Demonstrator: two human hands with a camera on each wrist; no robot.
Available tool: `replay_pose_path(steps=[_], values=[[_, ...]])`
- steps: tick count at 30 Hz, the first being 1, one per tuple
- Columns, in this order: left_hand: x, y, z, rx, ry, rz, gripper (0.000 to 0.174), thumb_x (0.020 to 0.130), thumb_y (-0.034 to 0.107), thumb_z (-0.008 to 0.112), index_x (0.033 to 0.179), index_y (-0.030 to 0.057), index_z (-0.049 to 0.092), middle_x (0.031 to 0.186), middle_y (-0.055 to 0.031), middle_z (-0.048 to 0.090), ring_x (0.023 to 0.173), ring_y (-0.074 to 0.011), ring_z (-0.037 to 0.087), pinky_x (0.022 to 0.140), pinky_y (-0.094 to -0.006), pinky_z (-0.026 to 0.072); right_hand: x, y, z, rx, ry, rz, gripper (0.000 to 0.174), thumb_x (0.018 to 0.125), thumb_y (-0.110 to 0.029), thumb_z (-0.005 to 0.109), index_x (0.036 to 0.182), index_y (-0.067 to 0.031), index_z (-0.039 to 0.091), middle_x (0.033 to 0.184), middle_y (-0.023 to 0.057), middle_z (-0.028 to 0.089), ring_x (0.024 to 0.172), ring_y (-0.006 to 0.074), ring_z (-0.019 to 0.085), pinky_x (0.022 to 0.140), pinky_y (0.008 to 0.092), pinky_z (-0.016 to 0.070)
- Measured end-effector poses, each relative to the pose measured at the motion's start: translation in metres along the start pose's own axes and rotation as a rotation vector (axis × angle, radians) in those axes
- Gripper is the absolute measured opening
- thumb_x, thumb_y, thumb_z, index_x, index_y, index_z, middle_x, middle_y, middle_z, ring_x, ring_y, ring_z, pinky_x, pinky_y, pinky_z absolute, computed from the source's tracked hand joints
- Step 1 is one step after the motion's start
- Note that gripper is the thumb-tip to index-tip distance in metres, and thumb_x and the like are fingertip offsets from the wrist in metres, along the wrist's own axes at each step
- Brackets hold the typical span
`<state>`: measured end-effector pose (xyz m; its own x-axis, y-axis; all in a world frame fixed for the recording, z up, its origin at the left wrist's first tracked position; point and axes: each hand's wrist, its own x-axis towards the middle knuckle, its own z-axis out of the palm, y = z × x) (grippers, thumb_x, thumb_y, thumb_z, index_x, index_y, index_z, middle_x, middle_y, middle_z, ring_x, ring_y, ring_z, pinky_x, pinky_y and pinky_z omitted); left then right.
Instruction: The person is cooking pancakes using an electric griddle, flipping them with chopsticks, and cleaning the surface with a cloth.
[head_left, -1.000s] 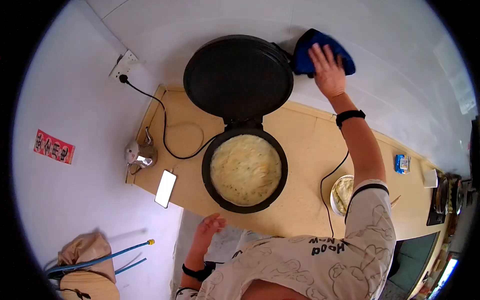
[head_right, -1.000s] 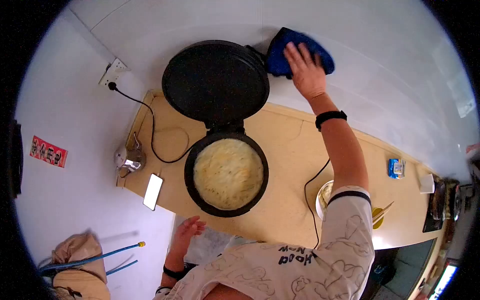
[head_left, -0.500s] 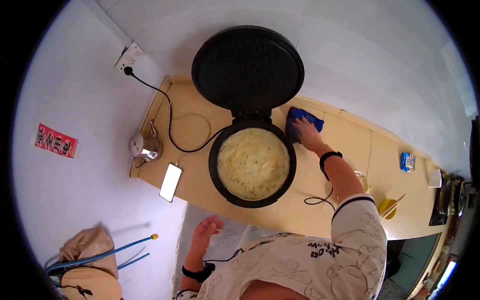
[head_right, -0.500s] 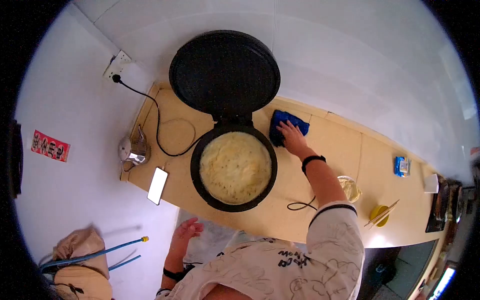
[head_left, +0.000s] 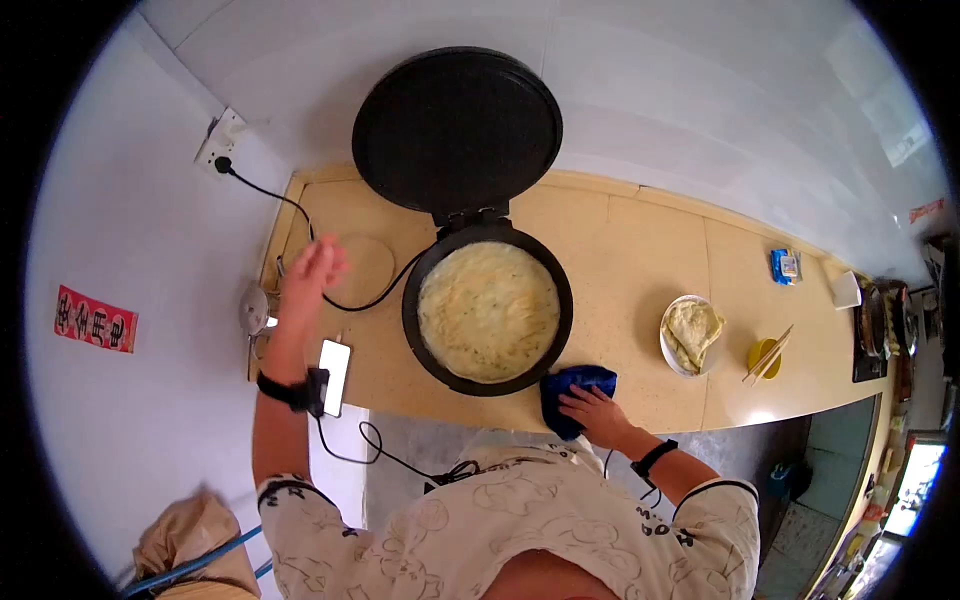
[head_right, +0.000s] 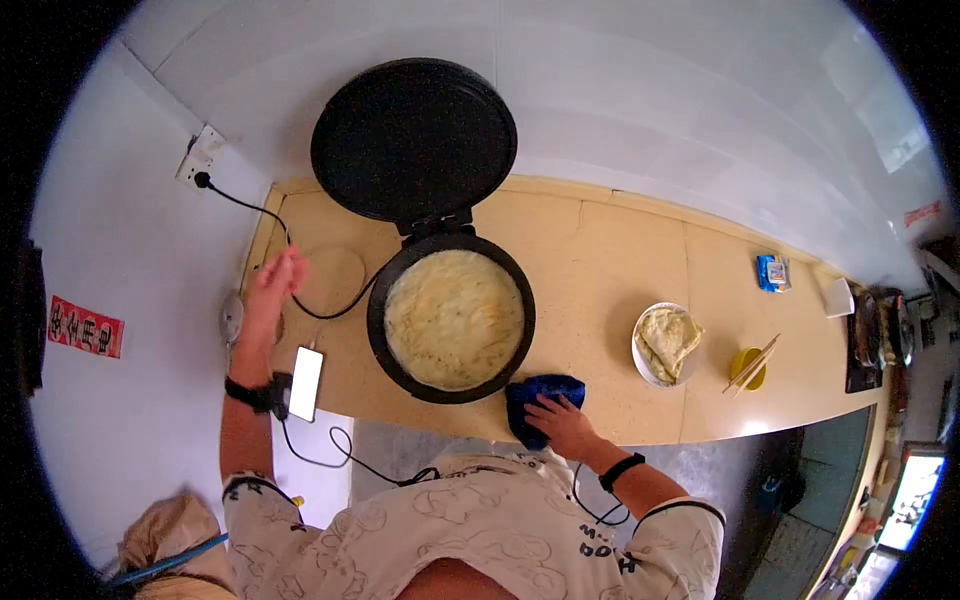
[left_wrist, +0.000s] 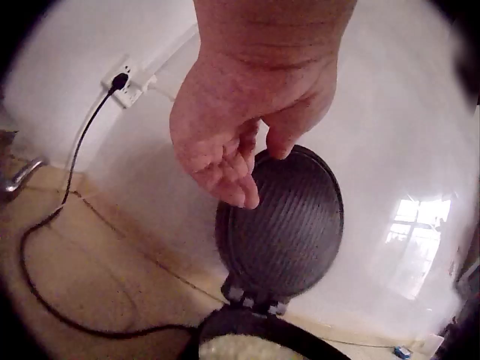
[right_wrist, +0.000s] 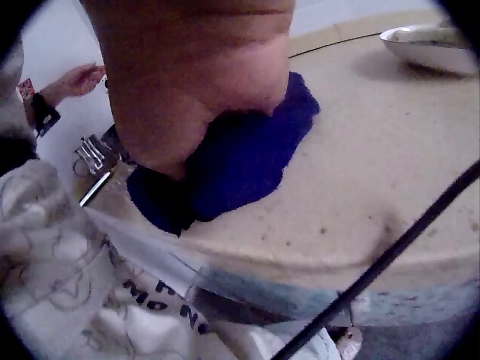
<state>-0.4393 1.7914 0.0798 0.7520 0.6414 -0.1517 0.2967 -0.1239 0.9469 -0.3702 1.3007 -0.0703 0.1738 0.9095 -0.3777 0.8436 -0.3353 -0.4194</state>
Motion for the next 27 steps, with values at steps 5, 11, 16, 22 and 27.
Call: replay_pose_path(steps=[5, 11, 16, 22, 27], values=[[0.066, 0.041, -0.008, 0.056, -0.105, 0.012, 0.049, 0.091, 0.042, 0.044, 0.118, 0.0022, 0.049, 0.108, -0.0083, 0.058, 0.096, -0.0163, 0.055, 0.083, -0.0284, 0.0423, -0.006, 0.03, 0.014, 0.115, 0.187, 0.198, 0.062, 0.064, -0.007, 0.066, 0.123, -0.0135, 0.047, 0.138, 0.0015, 0.035, 0.132, 0.0226, 0.024, 0.106, 0.0445, 0.0238], [0.13, 0.1, 0.003, 0.138, -0.217, -0.015, 0.062, 0.087, 0.053, 0.041, 0.124, 0.0036, 0.046, 0.121, -0.011, 0.051, 0.11, -0.0204, 0.048, 0.091, -0.0331, 0.0387, 0.003, 0.037, 0.007, 0.165, 0.229, 0.215, 0.06, 0.066, -0.008, 0.067, 0.123, -0.013, 0.047, 0.138, 0.0037, 0.034, 0.131, 0.0243, 0.024, 0.106, 0.0455, 0.0227], [0.166, 0.134, 0.005, 0.33, -0.162, 0.057, 0.065, 0.086, 0.056, 0.042, 0.127, 0.0056, 0.044, 0.126, -0.0105, 0.047, 0.114, -0.0224, 0.046, 0.096, -0.0363, 0.0334, 0.004, 0.043, 0.018, 0.124, 0.219, 0.202, 0.06, 0.066, -0.011, 0.066, 0.123, -0.0121, 0.047, 0.138, 0.0035, 0.035, 0.132, 0.025, 0.023, 0.106, 0.0465, 0.0219], [0.185, 0.167, 0.029, 0.398, -0.365, 0.046, 0.063, 0.087, 0.055, 0.038, 0.127, 0.0066, 0.045, 0.127, -0.0111, 0.047, 0.115, -0.0237, 0.045, 0.099, -0.0382, 0.0294, 0.004, 0.04, 0.008, 0.184, 0.211, 0.212, 0.06, 0.066, -0.011, 0.066, 0.123, -0.0131, 0.047, 0.137, 0.003, 0.036, 0.131, 0.0246, 0.024, 0.106, 0.0462, 0.021], [0.187, 0.18, 0.055, 0.471, -0.482, 0.013, 0.062, 0.089, 0.055, 0.036, 0.127, 0.0071, 0.045, 0.124, -0.0104, 0.05, 0.114, -0.0227, 0.045, 0.097, -0.0362, 0.0321, 0.006, 0.039, 0.018, 0.196, 0.225, 0.254, 0.061, 0.065, -0.009, 0.067, 0.122, -0.0133, 0.048, 0.137, 0.003, 0.036, 0.131, 0.025, 0.025, 0.106, 0.0472, 0.0213]])
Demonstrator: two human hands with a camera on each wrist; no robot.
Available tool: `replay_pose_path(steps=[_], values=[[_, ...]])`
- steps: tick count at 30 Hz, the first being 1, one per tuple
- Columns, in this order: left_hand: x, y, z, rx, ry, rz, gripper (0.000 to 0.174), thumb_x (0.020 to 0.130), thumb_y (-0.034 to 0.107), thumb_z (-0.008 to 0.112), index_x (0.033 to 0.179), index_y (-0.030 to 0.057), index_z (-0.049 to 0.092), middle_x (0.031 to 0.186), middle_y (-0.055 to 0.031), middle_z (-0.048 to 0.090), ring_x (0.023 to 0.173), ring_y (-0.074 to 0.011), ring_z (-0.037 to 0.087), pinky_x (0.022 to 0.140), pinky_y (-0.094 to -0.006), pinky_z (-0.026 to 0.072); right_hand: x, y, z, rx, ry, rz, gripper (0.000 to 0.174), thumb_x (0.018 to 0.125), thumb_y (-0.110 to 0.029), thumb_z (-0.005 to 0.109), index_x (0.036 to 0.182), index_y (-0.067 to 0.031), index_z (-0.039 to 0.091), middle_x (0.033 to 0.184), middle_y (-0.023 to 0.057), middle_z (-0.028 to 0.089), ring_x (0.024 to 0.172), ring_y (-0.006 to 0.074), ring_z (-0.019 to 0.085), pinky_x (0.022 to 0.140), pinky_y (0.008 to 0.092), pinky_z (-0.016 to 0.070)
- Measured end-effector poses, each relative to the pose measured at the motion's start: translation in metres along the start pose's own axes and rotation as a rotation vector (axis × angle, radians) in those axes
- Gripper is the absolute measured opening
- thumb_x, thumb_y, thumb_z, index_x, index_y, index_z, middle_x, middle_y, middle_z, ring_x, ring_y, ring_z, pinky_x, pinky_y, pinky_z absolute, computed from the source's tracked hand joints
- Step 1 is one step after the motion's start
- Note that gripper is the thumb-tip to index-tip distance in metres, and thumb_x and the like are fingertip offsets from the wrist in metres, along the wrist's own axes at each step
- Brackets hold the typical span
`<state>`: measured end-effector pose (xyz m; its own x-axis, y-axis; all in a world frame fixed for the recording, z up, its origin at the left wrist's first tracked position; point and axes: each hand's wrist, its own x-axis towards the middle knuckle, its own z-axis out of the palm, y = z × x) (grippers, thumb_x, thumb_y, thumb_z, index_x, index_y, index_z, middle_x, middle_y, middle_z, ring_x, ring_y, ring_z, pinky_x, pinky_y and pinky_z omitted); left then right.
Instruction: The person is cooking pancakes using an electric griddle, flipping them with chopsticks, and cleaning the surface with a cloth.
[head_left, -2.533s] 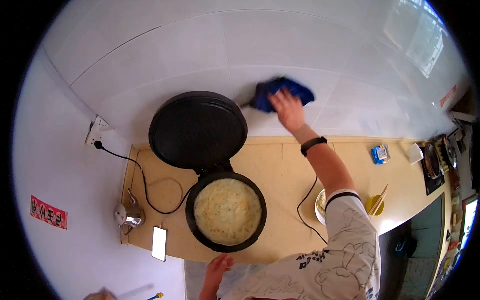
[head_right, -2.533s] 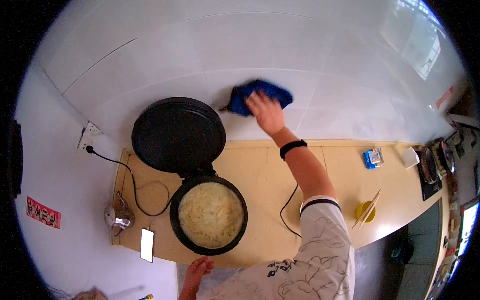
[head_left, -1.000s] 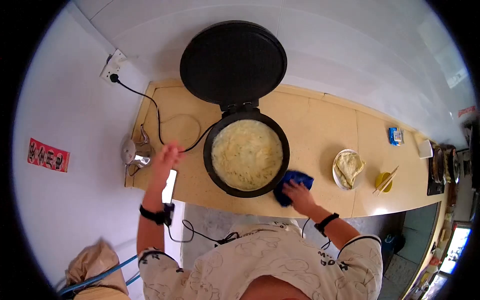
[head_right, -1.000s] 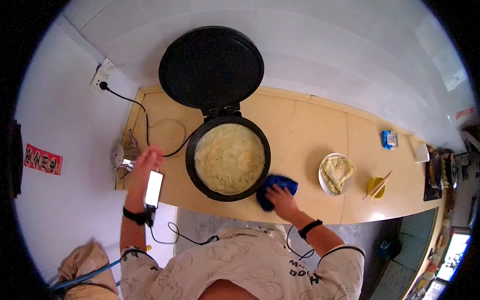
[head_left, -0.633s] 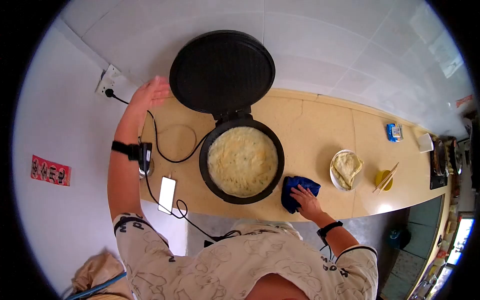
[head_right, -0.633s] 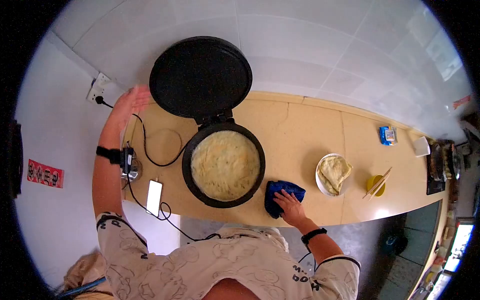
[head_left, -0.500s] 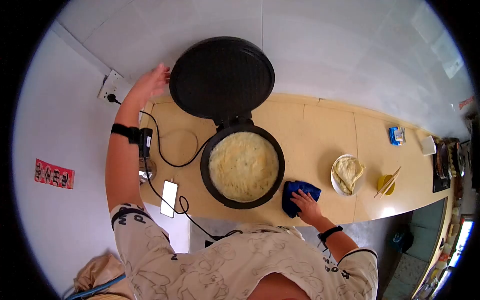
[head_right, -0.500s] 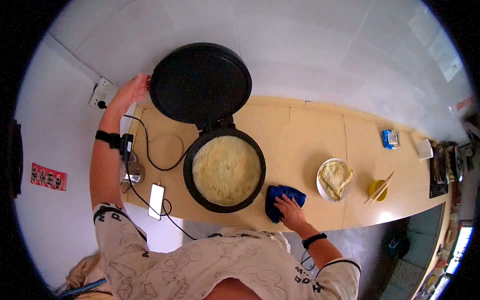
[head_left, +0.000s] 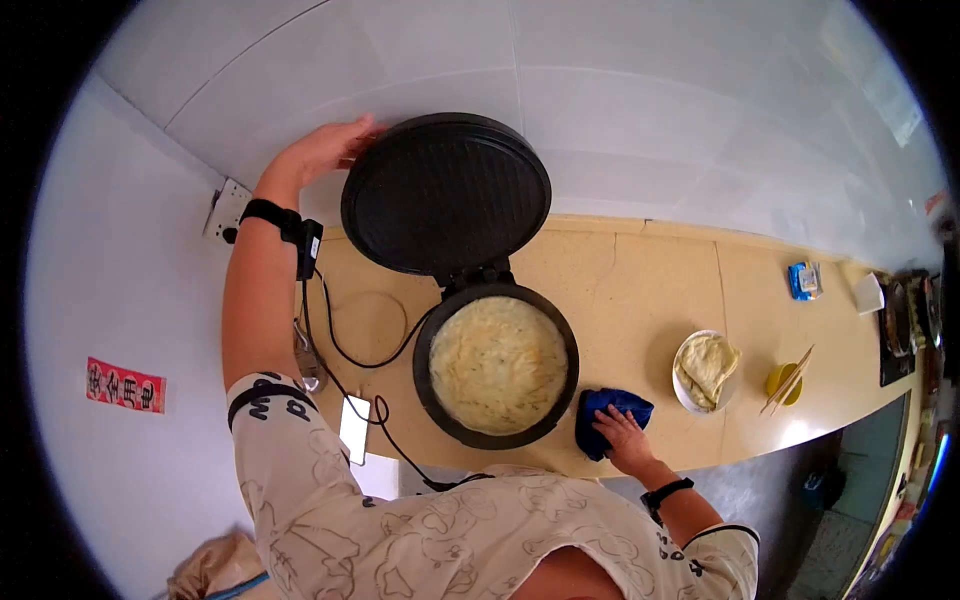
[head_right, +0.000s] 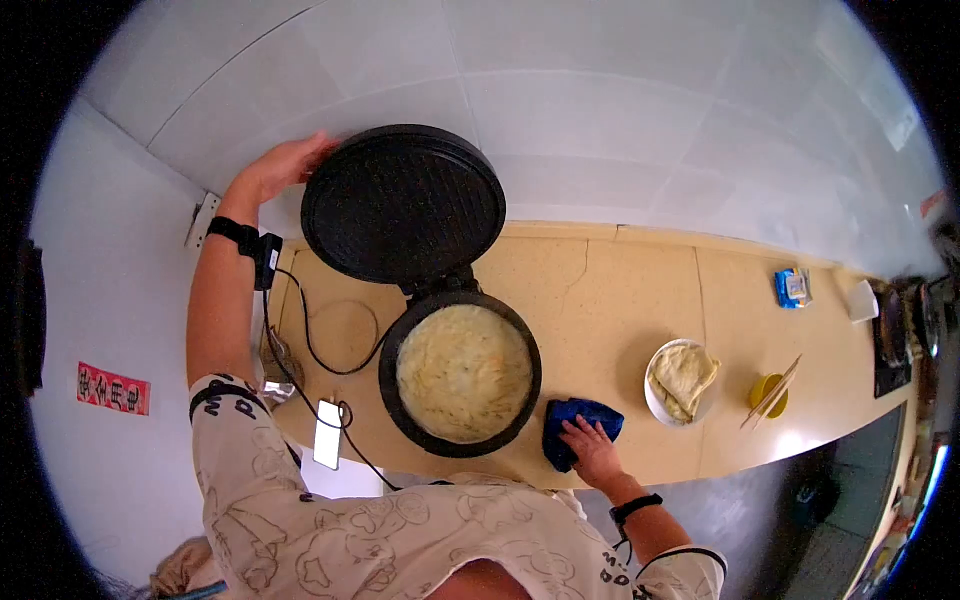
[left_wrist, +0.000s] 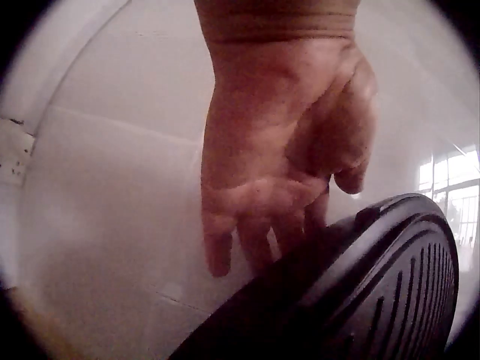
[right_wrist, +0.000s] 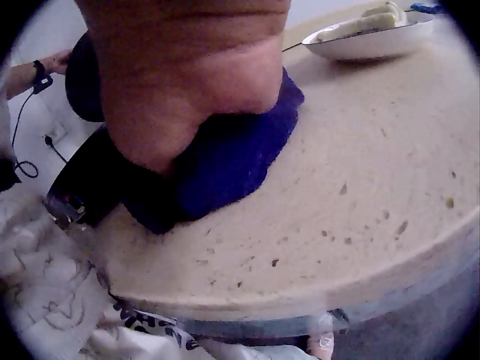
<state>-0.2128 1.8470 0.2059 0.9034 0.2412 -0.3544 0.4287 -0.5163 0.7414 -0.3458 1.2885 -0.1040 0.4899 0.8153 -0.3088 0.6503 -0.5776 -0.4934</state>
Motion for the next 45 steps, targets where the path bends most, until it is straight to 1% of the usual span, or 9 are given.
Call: replay_pose_path(steps=[6, 11, 14, 16, 18, 19, 23, 36, 45], values=[[0.013, 0.0, -0.005, -0.078, -0.122, 0.018, 0.058, 0.089, 0.053, 0.038, 0.121, 0.0058, 0.05, 0.114, -0.0087, 0.055, 0.108, -0.0196, 0.049, 0.094, -0.0347, 0.0349, 0.005, -0.013, 0.007, 0.042, 0.109, 0.106, 0.06, 0.063, -0.006, 0.066, 0.12, -0.0125, 0.049, 0.137, 0.004, 0.036, 0.131, 0.0264, 0.026, 0.105, 0.0503, 0.0216], [-0.009, 0.021, 0.016, 0.334, -0.168, 0.182, 0.022, 0.087, 0.024, 0.053, 0.097, 0.0041, 0.054, 0.094, -0.0044, 0.059, 0.085, -0.0117, 0.054, 0.076, -0.0266, 0.0428, 0.009, -0.025, 0.016, 0.052, 0.197, 0.198, 0.059, 0.064, -0.003, 0.065, 0.12, -0.0122, 0.048, 0.137, 0.0045, 0.035, 0.131, 0.0277, 0.025, 0.105, 0.0509, 0.0214], [-0.038, 0.025, 0.039, 0.259, -0.36, 0.287, 0.018, 0.082, 0.014, 0.059, 0.095, 0.0036, 0.052, 0.088, -0.0038, 0.06, 0.078, -0.0108, 0.056, 0.07, -0.024, 0.044, 0.009, -0.036, 0.025, 0.043, 0.303, 0.255, 0.057, 0.065, -0.001, 0.063, 0.12, -0.0098, 0.047, 0.137, 0.0056, 0.036, 0.131, 0.0281, 0.025, 0.105, 0.0501, 0.0214], [-0.064, 0.02, 0.06, 0.216, -0.475, 0.32, 0.037, 0.077, 0.015, 0.064, 0.107, -0.0011, 0.05, 0.086, -0.0051, 0.06, 0.078, -0.0122, 0.056, 0.072, -0.0252, 0.0447, 0.008, -0.044, 0.035, 0.04, 0.347, 0.302, 0.057, 0.065, -0.001, 0.062, 0.12, -0.0095, 0.047, 0.137, 0.0057, 0.036, 0.131, 0.0282, 0.025, 0.105, 0.0498, 0.0216], [-0.093, 0.005, 0.091, 0.419, -0.442, 0.59, 0.045, 0.072, 0.021, 0.068, 0.11, 0.0, 0.055, 0.089, -0.0122, 0.062, 0.076, -0.018, 0.059, 0.072, -0.0286, 0.0463, 0.006, -0.051, 0.042, 0.034, 0.392, 0.347, 0.057, 0.065, 0.0, 0.062, 0.12, -0.0093, 0.047, 0.137, 0.0058, 0.036, 0.131, 0.0283, 0.025, 0.105, 0.0495, 0.0218], [-0.109, -0.003, 0.112, 0.316, -0.537, 0.462, 0.045, 0.071, 0.022, 0.068, 0.109, 0.0008, 0.056, 0.087, -0.0123, 0.063, 0.075, -0.0185, 0.059, 0.068, -0.0308, 0.0469, 0.006, -0.055, 0.044, 0.038, 0.415, 0.369, 0.057, 0.066, 0.0, 0.062, 0.12, -0.0093, 0.047, 0.137, 0.0058, 0.036, 0.131, 0.0282, 0.025, 0.106, 0.0489, 0.022], [-0.176, -0.05, 0.193, 0.581, -0.283, 0.756, 0.03, 0.07, 0.018, 0.063, 0.098, 0.0069, 0.059, 0.082, -0.0138, 0.058, 0.078, -0.031, 0.058, 0.067, -0.039, 0.0471, -0.002, -0.065, 0.056, 0.031, 0.469, 0.431, 0.058, 0.066, 0.001, 0.061, 0.121, -0.0103, 0.046, 0.137, 0.0052, 0.036, 0.131, 0.0275, 0.025, 0.106, 0.0465, 0.0226], [-0.191, -0.126, 0.295, 0.559, -0.195, 0.741, 0.031, 0.072, 0.014, 0.061, 0.1, 0.0025, 0.054, 0.09, -0.014, 0.058, 0.084, -0.0305, 0.058, 0.073, -0.0393, 0.0474, -0.015, -0.073, 0.074, 0.039, 0.552, 0.478, 0.057, 0.066, 0.001, 0.061, 0.12, -0.0101, 0.047, 0.136, 0.0045, 0.037, 0.13, 0.0269, 0.027, 0.106, 0.0462, 0.024], [-0.174, -0.117, 0.337, 0.557, 0.044, 0.836, 0.046, 0.07, 0.047, 0.066, 0.075, 0.0032, 0.052, 0.062, -0.013, 0.057, 0.059, -0.0289, 0.06, 0.05, -0.0359, 0.0472, -0.016, -0.075, 0.068, 0.051, 0.531, 0.468, 0.057, 0.066, 0.0, 0.062, 0.119, -0.0104, 0.047, 0.136, 0.005, 0.038, 0.129, 0.0275, 0.029, 0.105, 0.0468, 0.0248]])
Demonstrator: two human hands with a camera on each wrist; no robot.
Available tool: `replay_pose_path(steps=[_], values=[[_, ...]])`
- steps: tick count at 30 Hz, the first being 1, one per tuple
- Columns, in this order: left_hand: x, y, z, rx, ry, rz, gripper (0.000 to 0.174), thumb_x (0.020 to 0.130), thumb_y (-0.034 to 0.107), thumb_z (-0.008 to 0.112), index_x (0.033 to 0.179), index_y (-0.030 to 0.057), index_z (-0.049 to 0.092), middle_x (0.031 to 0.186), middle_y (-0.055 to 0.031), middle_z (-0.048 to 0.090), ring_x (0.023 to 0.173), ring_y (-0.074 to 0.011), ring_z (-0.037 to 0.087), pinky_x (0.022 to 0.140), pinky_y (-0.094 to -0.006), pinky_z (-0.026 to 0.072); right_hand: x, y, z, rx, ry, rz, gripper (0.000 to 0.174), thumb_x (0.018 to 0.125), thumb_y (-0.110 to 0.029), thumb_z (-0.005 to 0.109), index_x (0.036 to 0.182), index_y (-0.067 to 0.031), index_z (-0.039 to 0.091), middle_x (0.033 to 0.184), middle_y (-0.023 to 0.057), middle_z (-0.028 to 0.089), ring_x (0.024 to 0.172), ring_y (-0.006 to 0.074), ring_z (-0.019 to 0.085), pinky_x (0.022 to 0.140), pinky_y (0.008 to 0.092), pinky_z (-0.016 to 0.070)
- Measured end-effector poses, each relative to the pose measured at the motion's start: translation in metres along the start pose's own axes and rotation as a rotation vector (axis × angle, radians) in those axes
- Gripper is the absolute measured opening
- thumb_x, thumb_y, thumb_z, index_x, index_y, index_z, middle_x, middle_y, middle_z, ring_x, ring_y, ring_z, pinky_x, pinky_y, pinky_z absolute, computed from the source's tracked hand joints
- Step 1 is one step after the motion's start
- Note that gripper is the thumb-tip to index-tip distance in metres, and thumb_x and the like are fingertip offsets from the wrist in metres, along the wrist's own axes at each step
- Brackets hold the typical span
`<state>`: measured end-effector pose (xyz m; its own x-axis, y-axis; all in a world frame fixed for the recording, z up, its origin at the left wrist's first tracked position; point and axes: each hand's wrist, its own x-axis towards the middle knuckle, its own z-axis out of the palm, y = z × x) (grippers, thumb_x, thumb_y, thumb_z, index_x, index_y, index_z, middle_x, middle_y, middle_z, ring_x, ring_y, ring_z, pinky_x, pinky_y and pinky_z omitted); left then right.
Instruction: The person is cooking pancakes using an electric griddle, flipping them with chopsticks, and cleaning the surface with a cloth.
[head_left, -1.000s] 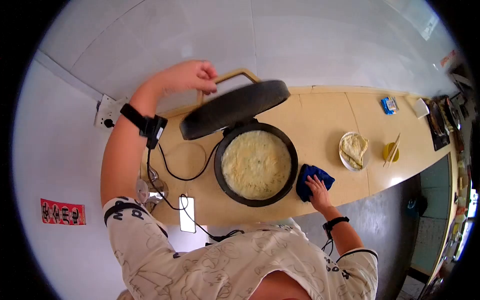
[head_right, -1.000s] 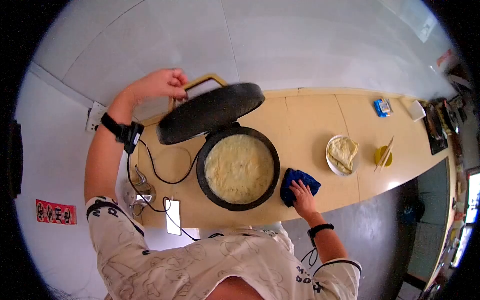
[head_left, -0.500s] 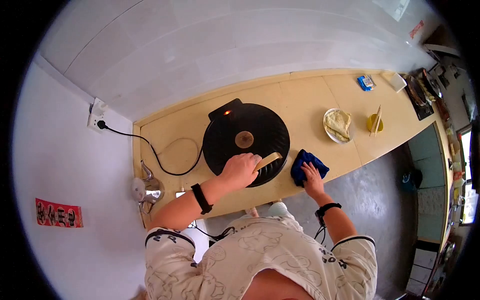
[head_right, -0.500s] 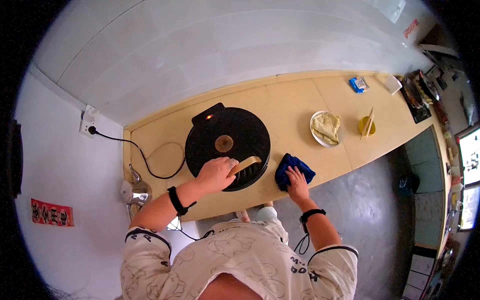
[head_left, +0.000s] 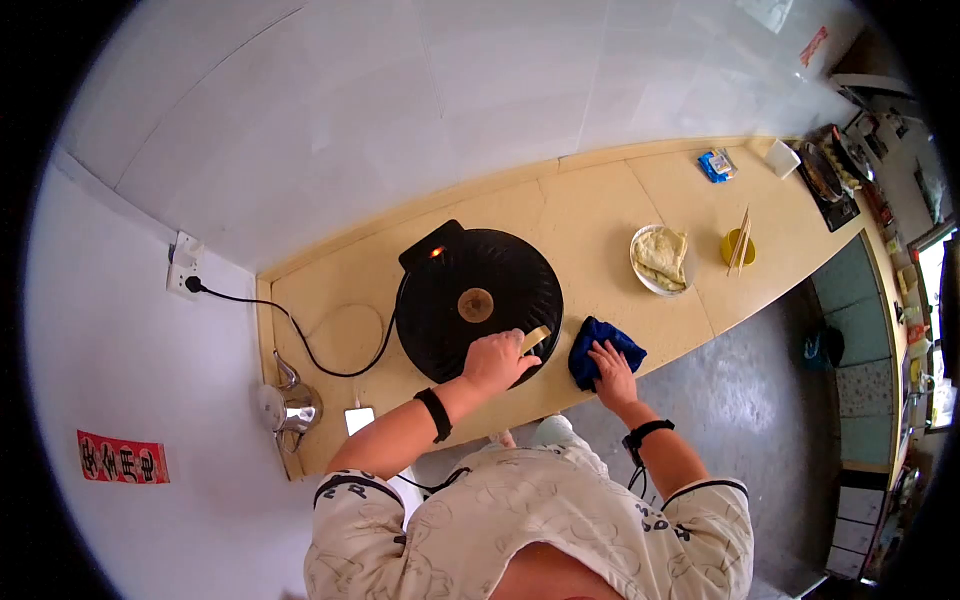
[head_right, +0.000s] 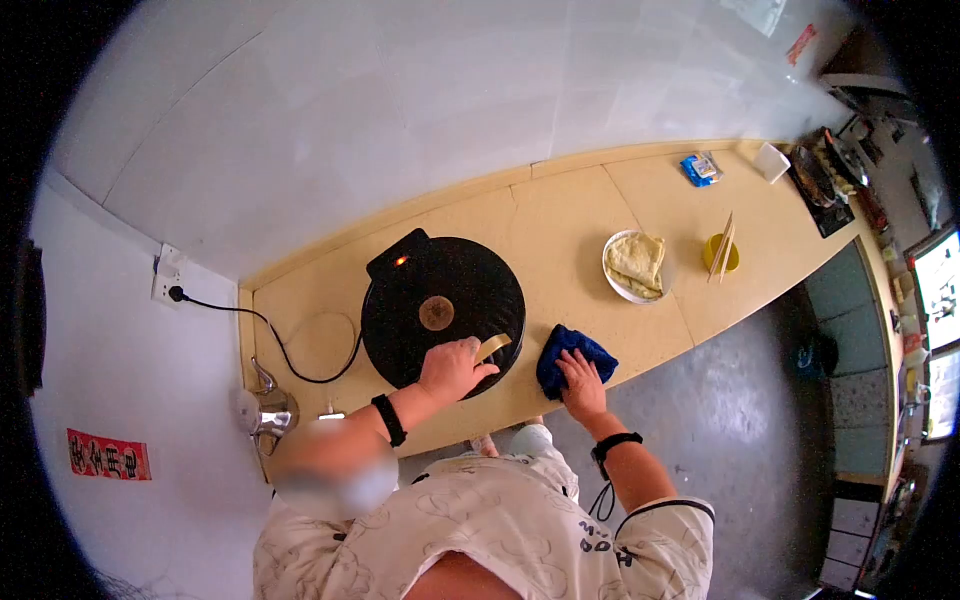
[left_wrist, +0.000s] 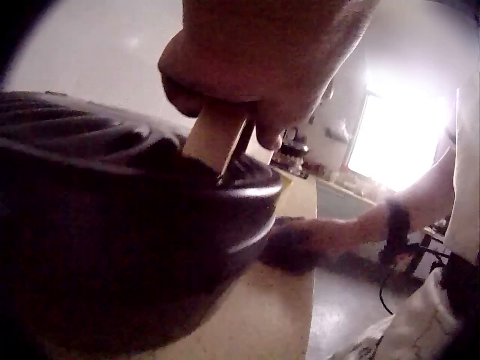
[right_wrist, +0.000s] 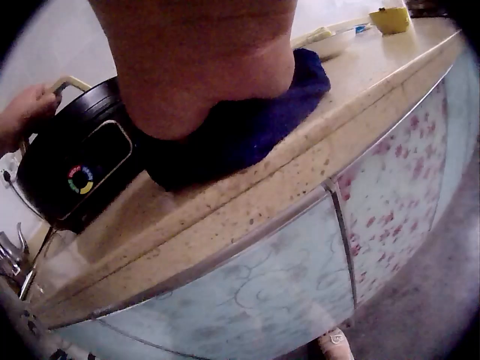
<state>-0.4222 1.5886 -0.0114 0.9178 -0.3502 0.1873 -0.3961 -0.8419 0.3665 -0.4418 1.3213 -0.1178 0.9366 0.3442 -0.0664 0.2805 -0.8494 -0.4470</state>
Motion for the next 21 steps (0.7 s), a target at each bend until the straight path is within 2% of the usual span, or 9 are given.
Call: replay_pose_path(steps=[5, 11, 15, 19, 21], values=[[0.032, 0.009, 0.019, -0.098, -0.009, -0.023, 0.045, 0.072, 0.044, 0.065, 0.077, 0.0021, 0.051, 0.065, -0.0153, 0.057, 0.061, -0.0311, 0.059, 0.051, -0.0374, 0.0471, 0.001, 0.0, -0.001, -0.011, 0.0, -0.008, 0.057, 0.065, -0.001, 0.063, 0.119, -0.0102, 0.047, 0.135, 0.0053, 0.038, 0.129, 0.0271, 0.029, 0.104, 0.0468, 0.0257], [0.079, 0.021, 0.037, -0.194, 0.076, -0.052, 0.041, 0.074, 0.04, 0.064, 0.078, 0.0016, 0.05, 0.067, -0.0174, 0.057, 0.063, -0.0337, 0.059, 0.052, -0.0398, 0.0473, 0.004, -0.001, -0.009, -0.004, -0.058, -0.033, 0.057, 0.065, -0.001, 0.063, 0.119, -0.0093, 0.048, 0.135, 0.0051, 0.038, 0.129, 0.0272, 0.029, 0.104, 0.0465, 0.0257], [0.117, 0.025, 0.048, -0.196, 0.099, -0.176, 0.036, 0.074, 0.034, 0.064, 0.079, 0.0013, 0.051, 0.071, -0.0174, 0.06, 0.067, -0.0335, 0.061, 0.054, -0.0397, 0.0486, 0.006, 0.001, -0.013, -0.009, -0.093, -0.065, 0.06, 0.063, -0.001, 0.064, 0.12, -0.0087, 0.047, 0.136, 0.0065, 0.038, 0.129, 0.0285, 0.028, 0.104, 0.0469, 0.0258], [0.16, 0.028, 0.057, -0.198, 0.154, -0.31, 0.038, 0.074, 0.036, 0.064, 0.081, 0.0003, 0.053, 0.073, -0.0182, 0.061, 0.068, -0.0326, 0.062, 0.056, -0.0395, 0.0498, 0.007, -0.004, -0.008, -0.073, -0.088, -0.068, 0.061, 0.063, -0.001, 0.064, 0.121, -0.007, 0.046, 0.135, 0.0077, 0.037, 0.129, 0.0304, 0.028, 0.104, 0.0471, 0.026], [0.174, 0.03, 0.047, -0.167, 0.158, -0.36, 0.039, 0.074, 0.037, 0.065, 0.079, 0.0004, 0.055, 0.074, -0.0189, 0.061, 0.069, -0.0324, 0.062, 0.057, -0.04, 0.0498, 0.007, -0.011, 0.0, -0.076, -0.106, -0.1, 0.055, 0.065, -0.003, 0.061, 0.119, -0.0067, 0.049, 0.135, 0.0078, 0.038, 0.128, 0.0311, 0.029, 0.104, 0.0476, 0.0257]])
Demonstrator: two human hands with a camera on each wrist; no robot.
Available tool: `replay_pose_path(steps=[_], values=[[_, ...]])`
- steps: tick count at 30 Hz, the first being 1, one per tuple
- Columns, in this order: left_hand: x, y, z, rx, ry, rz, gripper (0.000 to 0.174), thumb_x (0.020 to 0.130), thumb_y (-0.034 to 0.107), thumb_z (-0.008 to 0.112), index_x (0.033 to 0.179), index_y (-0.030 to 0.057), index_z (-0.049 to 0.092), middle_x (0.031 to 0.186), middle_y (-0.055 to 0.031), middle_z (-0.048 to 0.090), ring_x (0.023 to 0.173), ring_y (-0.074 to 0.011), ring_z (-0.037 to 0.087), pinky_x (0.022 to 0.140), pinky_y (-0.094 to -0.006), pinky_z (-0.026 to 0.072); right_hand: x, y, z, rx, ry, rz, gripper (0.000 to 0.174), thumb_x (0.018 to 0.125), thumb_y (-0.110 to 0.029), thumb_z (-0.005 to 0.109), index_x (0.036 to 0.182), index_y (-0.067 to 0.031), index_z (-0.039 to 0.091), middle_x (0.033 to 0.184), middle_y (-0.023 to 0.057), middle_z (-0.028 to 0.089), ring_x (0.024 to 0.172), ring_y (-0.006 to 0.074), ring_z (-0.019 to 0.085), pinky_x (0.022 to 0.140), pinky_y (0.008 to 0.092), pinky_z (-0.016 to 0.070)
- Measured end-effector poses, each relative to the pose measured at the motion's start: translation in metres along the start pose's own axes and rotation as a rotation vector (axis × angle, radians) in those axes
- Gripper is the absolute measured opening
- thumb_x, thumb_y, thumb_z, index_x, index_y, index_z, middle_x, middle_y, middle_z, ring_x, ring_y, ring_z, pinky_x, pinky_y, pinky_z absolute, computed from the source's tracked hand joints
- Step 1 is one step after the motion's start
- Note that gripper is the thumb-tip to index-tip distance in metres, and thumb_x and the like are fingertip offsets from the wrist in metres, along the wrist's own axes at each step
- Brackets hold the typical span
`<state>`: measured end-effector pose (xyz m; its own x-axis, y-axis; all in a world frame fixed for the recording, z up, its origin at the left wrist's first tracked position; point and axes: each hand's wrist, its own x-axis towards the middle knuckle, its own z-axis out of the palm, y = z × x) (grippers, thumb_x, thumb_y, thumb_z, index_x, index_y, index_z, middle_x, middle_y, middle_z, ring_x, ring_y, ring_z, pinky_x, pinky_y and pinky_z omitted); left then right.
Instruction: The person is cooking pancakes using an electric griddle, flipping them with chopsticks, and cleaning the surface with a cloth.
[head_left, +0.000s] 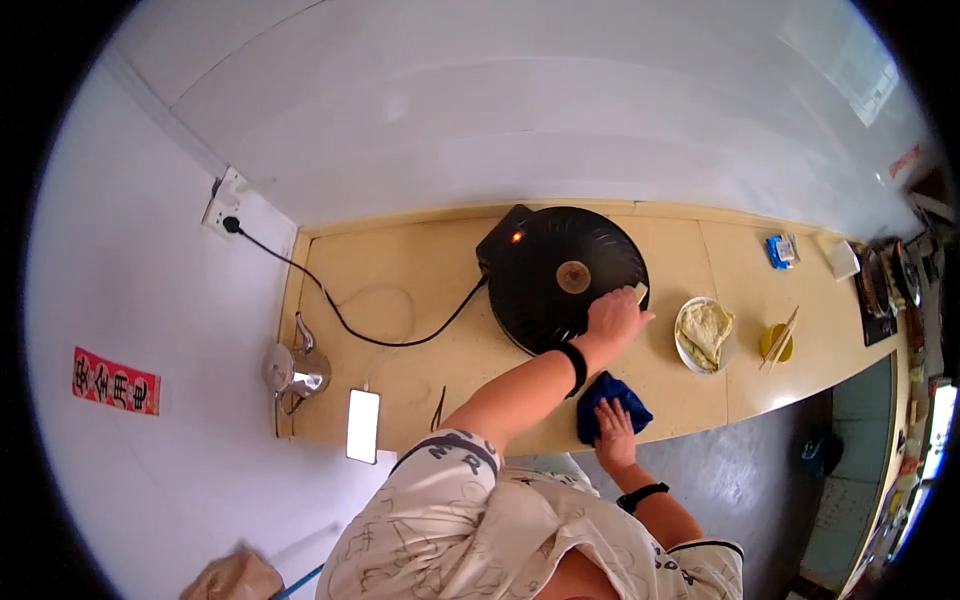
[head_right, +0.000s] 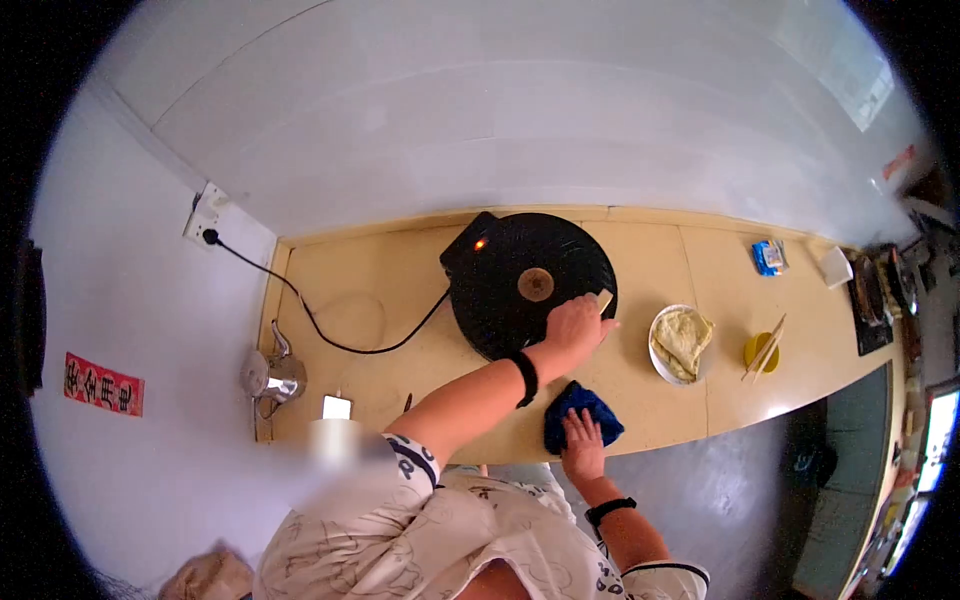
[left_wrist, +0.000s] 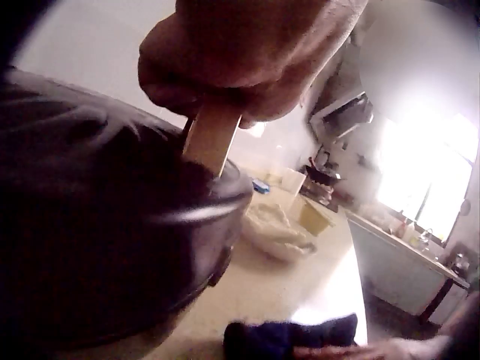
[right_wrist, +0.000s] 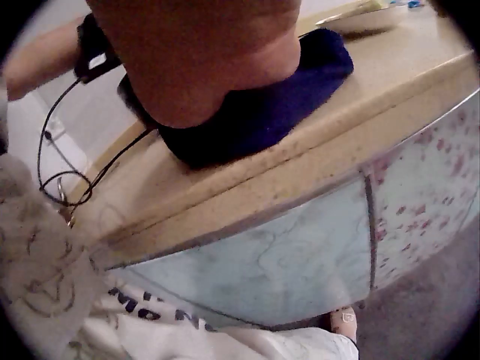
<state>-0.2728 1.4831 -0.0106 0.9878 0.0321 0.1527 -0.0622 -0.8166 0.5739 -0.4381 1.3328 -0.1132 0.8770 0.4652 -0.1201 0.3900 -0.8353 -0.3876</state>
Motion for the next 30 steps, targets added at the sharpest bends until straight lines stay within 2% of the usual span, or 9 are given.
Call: replay_pose_path(steps=[5, 9, 11, 13, 18, 19, 23, 28, 30], values=[[-0.021, -0.011, -0.065, 0.051, -0.157, 0.001, 0.039, 0.074, 0.038, 0.064, 0.081, 0.0003, 0.06, 0.074, -0.0176, 0.061, 0.071, -0.0318, 0.062, 0.059, -0.0406, 0.0496, 0.009, -0.05, 0.028, -0.092, -0.221, -0.527, 0.047, 0.072, -0.01, 0.051, 0.12, -0.0093, 0.051, 0.135, 0.0057, 0.038, 0.129, 0.0273, 0.028, 0.104, 0.0471, 0.0238], [-0.074, -0.109, -0.118, 0.01, -0.052, -0.031, 0.031, 0.079, 0.034, 0.058, 0.095, 0.0075, 0.063, 0.085, -0.0139, 0.063, 0.08, -0.0321, 0.061, 0.067, -0.0413, 0.0484, 0.041, -0.104, 0.046, -0.129, -0.305, -0.667, 0.055, 0.071, -0.016, 0.058, 0.124, -0.0088, 0.047, 0.137, 0.0059, 0.036, 0.131, 0.0264, 0.024, 0.106, 0.0452, 0.0219], [-0.104, -0.168, -0.142, 0.154, -0.067, -0.272, 0.029, 0.079, 0.03, 0.058, 0.097, 0.0077, 0.062, 0.088, -0.0146, 0.061, 0.082, -0.0319, 0.059, 0.072, -0.0422, 0.0471, 0.068, -0.129, 0.055, -0.121, -0.271, -0.556, 0.064, 0.068, -0.018, 0.065, 0.127, -0.0071, 0.042, 0.139, 0.0081, 0.03, 0.131, 0.0277, 0.022, 0.106, 0.0454, 0.0205], [-0.135, -0.218, -0.158, 0.366, -0.136, -0.336, 0.025, 0.076, 0.021, 0.061, 0.091, 0.0008, 0.062, 0.087, -0.0161, 0.059, 0.084, -0.0319, 0.056, 0.071, -0.0415, 0.0462, 0.102, -0.152, 0.066, -0.065, -0.159, -0.433, 0.064, 0.069, -0.016, 0.065, 0.128, -0.0048, 0.041, 0.14, 0.0095, 0.029, 0.132, 0.029, 0.02, 0.107, 0.046, 0.0181], [-0.192, -0.298, -0.145, 0.46, -0.095, -0.153, 0.023, 0.077, 0.018, 0.06, 0.094, 0.0031, 0.064, 0.085, -0.013, 0.056, 0.083, -0.028, 0.053, 0.071, -0.037, 0.0439, 0.186, -0.206, 0.091, -0.005, 0.023, -0.185, 0.059, 0.074, -0.012, 0.063, 0.127, -0.002, 0.038, 0.139, 0.013, 0.028, 0.13, 0.0326, 0.022, 0.105, 0.047, 0.0205], [-0.196, -0.306, -0.143, 0.504, -0.063, -0.063, 0.023, 0.077, 0.016, 0.06, 0.096, 0.0041, 0.064, 0.084, -0.0119, 0.056, 0.083, -0.0266, 0.052, 0.071, -0.0359, 0.0429, 0.202, -0.217, 0.087, -0.059, -0.059, -0.153, 0.059, 0.078, -0.017, 0.06, 0.13, -0.0029, 0.034, 0.139, 0.0112, 0.03, 0.132, 0.0301, 0.02, 0.107, 0.044, 0.0182], [-0.185, -0.299, -0.154, 0.487, -0.131, -0.216, 0.021, 0.077, 0.017, 0.06, 0.094, 0.0049, 0.064, 0.083, -0.0111, 0.056, 0.081, -0.0256, 0.052, 0.071, -0.0354, 0.0415, 0.221, -0.238, 0.091, -0.08, -0.096, -0.128, 0.055, 0.081, -0.017, 0.058, 0.129, -0.0045, 0.036, 0.138, 0.0095, 0.032, 0.13, 0.0281, 0.024, 0.107, 0.0432, 0.0187], [-0.17, -0.289, -0.189, 0.546, 0.042, -0.147, 0.018, 0.077, 0.024, 0.061, 0.084, 0.0085, 0.064, 0.083, -0.0084, 0.057, 0.085, -0.025, 0.054, 0.073, -0.0382, 0.0415, 0.153, -0.253, 0.091, -0.105, -0.276, -0.687, 0.056, 0.065, -0.011, 0.065, 0.119, -0.0077, 0.05, 0.134, 0.0079, 0.039, 0.127, 0.0282, 0.031, 0.103, 0.0475, 0.0246], [-0.166, -0.285, -0.194, 0.526, 0.013, -0.144, 0.018, 0.078, 0.021, 0.059, 0.088, 0.0063, 0.063, 0.084, -0.0104, 0.058, 0.083, -0.0271, 0.054, 0.073, -0.0391, 0.0413, 0.107, -0.243, 0.096, 0.017, -0.423, -0.868, 0.056, 0.066, -0.014, 0.066, 0.12, -0.0106, 0.05, 0.136, 0.0057, 0.037, 0.13, 0.0257, 0.027, 0.105, 0.047, 0.0227]])
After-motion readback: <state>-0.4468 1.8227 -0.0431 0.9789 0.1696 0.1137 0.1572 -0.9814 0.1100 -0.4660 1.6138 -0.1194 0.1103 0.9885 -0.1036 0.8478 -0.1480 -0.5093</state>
